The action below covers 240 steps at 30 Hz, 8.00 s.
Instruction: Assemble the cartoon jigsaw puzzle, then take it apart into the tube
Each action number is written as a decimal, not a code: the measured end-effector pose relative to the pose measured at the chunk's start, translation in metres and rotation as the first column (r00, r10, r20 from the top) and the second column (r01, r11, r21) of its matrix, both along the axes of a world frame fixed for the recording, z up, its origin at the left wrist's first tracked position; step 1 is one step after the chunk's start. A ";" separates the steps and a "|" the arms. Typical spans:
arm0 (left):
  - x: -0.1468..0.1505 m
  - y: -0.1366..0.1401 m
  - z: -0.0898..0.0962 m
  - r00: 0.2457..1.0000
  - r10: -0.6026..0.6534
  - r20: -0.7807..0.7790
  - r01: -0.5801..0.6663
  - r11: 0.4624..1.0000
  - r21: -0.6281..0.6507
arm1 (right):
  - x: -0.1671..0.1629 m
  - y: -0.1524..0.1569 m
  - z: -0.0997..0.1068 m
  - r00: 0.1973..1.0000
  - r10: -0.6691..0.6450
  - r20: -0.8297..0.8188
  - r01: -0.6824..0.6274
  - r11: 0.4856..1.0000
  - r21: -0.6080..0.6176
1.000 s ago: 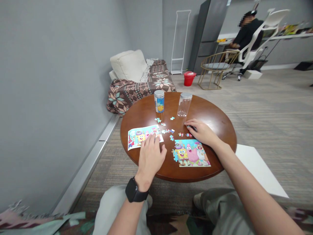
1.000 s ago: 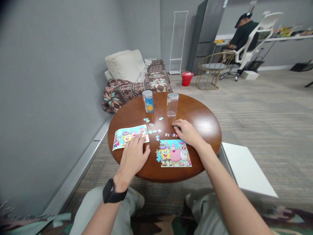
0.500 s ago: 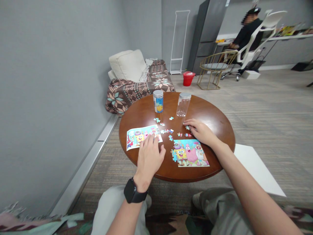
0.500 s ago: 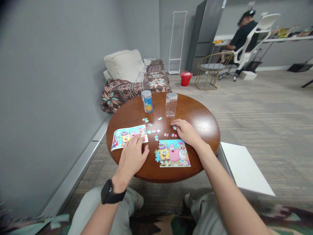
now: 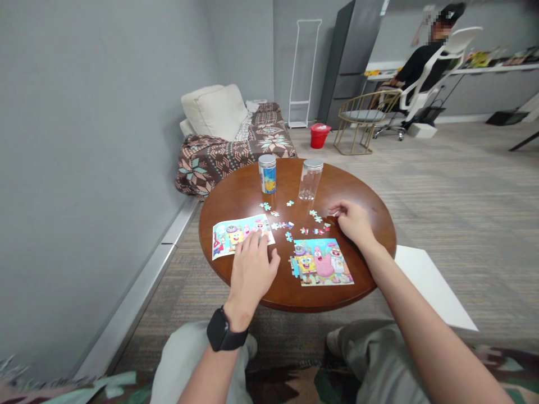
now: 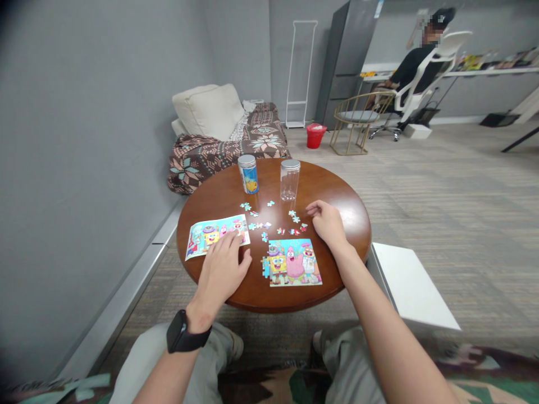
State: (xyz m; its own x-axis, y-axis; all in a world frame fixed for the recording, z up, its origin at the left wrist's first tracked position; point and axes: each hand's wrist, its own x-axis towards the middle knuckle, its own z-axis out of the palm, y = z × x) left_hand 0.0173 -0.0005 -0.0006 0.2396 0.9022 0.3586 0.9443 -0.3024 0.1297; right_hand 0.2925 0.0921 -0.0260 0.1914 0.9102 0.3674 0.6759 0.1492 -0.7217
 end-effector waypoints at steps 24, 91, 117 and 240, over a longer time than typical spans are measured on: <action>0.000 0.000 0.000 1.000 -0.005 0.005 0.005 1.000 0.020 | -0.029 -0.017 0.019 0.865 0.396 0.308 -0.437 0.896 0.076; 0.000 0.000 0.000 1.000 0.026 -0.004 -0.026 1.000 0.005 | -0.104 -0.028 0.042 0.794 0.527 0.304 -0.512 0.848 -0.135; 0.001 -0.003 -0.001 0.994 0.013 0.109 -0.012 1.000 -0.011 | -0.143 0.033 0.061 0.893 0.449 -0.035 -0.446 0.872 -0.203; -0.001 -0.003 0.000 0.977 -0.119 0.179 0.111 0.992 0.054 | -0.110 -0.060 0.042 0.855 0.504 0.120 -0.486 0.861 -0.152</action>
State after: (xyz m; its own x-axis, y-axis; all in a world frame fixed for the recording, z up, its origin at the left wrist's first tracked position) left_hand 0.0161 -0.0036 -0.0003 0.2686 0.8550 0.4436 0.8648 -0.4169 0.2798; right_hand 0.1830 0.0321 0.0161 -0.3448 0.9062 0.2447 0.6354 0.4172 -0.6498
